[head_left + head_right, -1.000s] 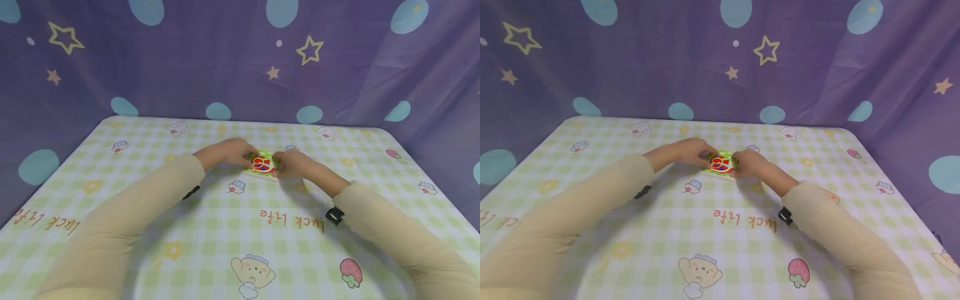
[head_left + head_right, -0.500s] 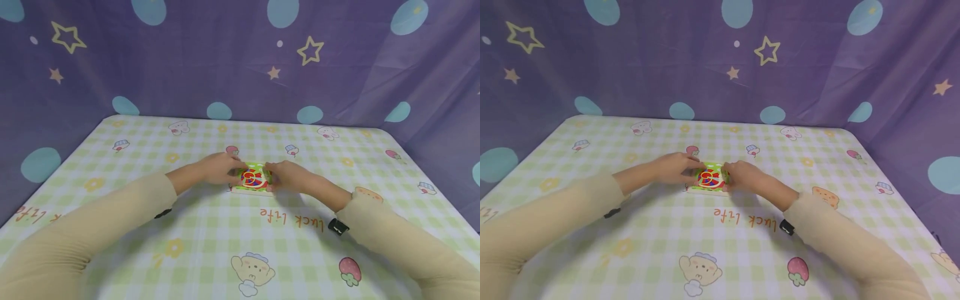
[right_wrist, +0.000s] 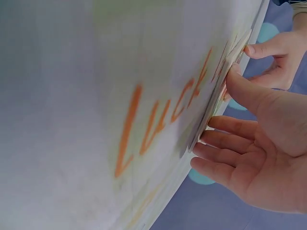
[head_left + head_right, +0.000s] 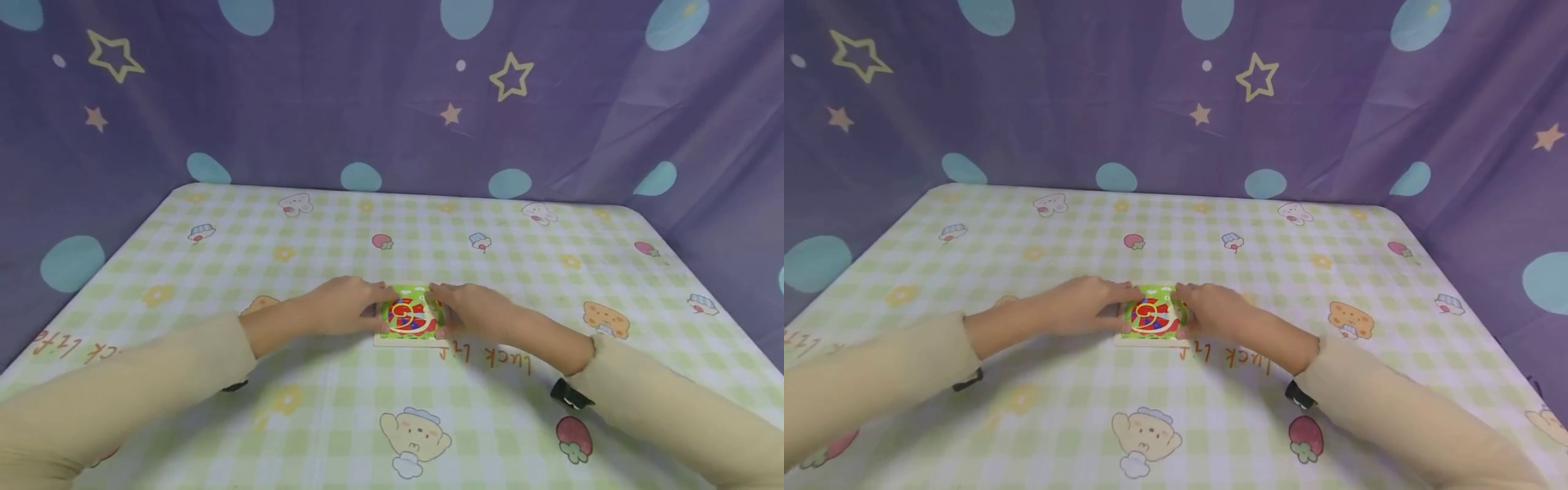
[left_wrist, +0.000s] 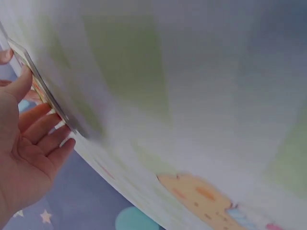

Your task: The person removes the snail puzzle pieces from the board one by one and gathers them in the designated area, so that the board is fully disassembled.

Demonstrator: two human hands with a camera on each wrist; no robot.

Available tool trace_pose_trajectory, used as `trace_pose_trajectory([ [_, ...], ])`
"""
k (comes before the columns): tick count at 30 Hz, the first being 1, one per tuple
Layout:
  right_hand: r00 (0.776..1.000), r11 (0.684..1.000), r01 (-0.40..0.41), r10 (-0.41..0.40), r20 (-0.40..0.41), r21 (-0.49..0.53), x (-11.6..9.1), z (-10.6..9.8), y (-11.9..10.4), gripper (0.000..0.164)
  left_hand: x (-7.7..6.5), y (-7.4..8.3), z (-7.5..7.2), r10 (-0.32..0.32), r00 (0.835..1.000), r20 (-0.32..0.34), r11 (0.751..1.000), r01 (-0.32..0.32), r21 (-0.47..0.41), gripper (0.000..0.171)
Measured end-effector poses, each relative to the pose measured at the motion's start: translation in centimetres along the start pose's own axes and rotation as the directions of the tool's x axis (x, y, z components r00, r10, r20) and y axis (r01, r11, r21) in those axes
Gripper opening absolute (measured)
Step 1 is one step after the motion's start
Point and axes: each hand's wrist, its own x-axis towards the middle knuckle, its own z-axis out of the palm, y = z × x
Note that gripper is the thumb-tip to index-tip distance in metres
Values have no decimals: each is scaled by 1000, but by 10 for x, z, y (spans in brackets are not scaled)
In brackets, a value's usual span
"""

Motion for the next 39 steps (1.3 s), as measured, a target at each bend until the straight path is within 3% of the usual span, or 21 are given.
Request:
trace_pose_trajectory([
  [6,1000,1000,10,-10,-13,13,-12,4,-10,67,-10,17,1,12,1000,-15,1000,-12,24,54],
  [14,999,999,44,-44,-29,3,-13,5,-13,67,-11,25,0,-82,996,20,996,83,-31,55],
  [21,999,999,39,-39,-23,-13,-12,4,-12,67,-9,23,0,-140,990,33,987,142,-71,59],
  [30,999,999,44,-44,-25,6,-11,3,-8,67,-6,20,-3,-112,994,16,991,113,-73,57],
  [39,997,997,74,-74,-18,1,-6,0,-12,67,3,14,-9,-129,991,-20,979,124,-164,41],
])
